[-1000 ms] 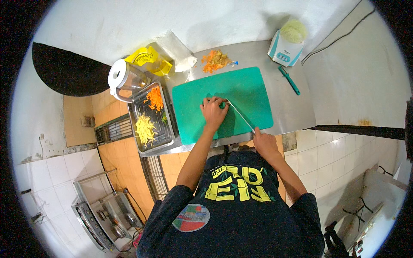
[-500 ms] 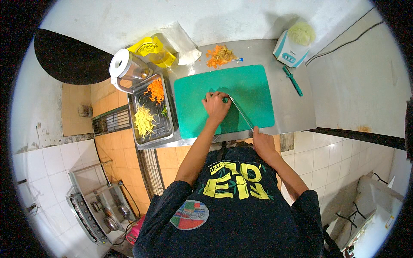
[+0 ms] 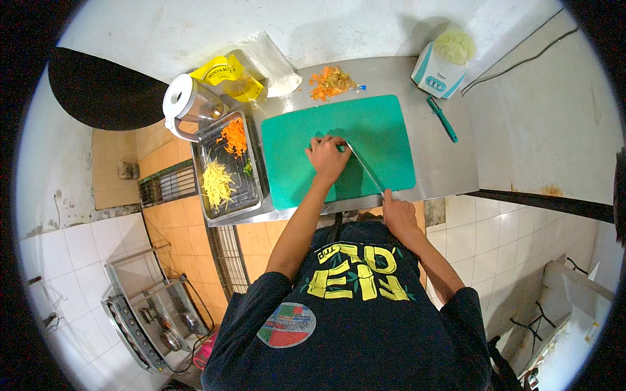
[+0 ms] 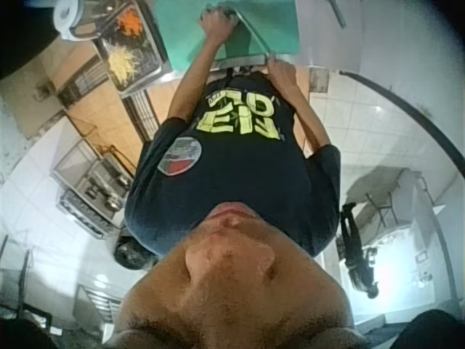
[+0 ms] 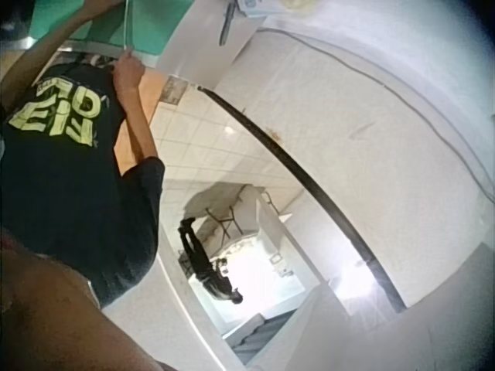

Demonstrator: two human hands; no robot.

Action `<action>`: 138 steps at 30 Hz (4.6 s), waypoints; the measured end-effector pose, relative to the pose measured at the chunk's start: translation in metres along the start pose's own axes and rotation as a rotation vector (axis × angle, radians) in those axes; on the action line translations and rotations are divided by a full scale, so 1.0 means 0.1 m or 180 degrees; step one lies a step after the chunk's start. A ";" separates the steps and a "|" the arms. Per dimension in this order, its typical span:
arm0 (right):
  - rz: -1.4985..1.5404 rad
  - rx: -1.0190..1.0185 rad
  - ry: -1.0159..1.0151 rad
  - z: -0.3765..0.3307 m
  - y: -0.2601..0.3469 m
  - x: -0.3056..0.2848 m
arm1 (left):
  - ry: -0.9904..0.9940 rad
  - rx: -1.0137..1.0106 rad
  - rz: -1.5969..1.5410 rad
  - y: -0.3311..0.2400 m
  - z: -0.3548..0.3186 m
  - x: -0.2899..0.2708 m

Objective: The person transfers sliced vegetables from a cutting board onto a tray by hand, then places a piece of garlic onto the cutting board and slices it using a knife.

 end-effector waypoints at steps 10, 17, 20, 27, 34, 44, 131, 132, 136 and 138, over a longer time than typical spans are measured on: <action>0.0187 0.0031 0.0012 -0.01 -0.02 -0.04 | -0.0186 0.0270 -0.0023 0.04 -0.03 0.02; 0.0907 0.0305 -0.0271 -0.12 -0.13 0.01 | 0.0081 0.1646 0.0015 0.18 0.15 -0.05; 0.0933 0.0374 -0.0272 -0.12 -0.16 0.03 | -0.0001 0.1063 -0.0156 0.10 0.06 -0.10; 0.0739 0.0212 -0.0249 -0.01 -0.16 -0.03 | -0.0263 0.0894 -0.0064 0.06 -0.10 -0.03; 0.0709 0.0145 -0.0206 0.06 -0.12 -0.01 | -0.0363 0.1037 0.0018 0.05 -0.12 -0.04; 0.0110 0.0066 -0.0085 0.08 -0.13 -0.12 | -0.0519 0.1119 0.0012 0.05 -0.13 0.02; 0.1848 0.0562 0.0056 0.17 -0.09 -0.07 | -0.0205 0.0870 0.0073 0.05 -0.09 0.00; 0.1850 0.0568 0.0054 0.17 -0.09 -0.06 | -0.0214 0.0892 0.0068 0.05 -0.08 0.00; 0.1609 0.0576 0.0059 0.16 -0.08 -0.07 | -0.0132 0.0834 0.0061 0.03 -0.08 -0.01; 0.1575 0.0554 0.0029 0.16 -0.07 -0.09 | -0.0114 0.0827 0.0097 0.03 -0.07 -0.01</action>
Point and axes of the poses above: each hand's wrist, its own z-axis towards the middle knuckle, its own x-axis out of the palm, y = z × x, the point moved 2 cm from there along z, towards the middle knuckle, and after that the axes turned 6 degrees about -z, right-handed, at the moved point
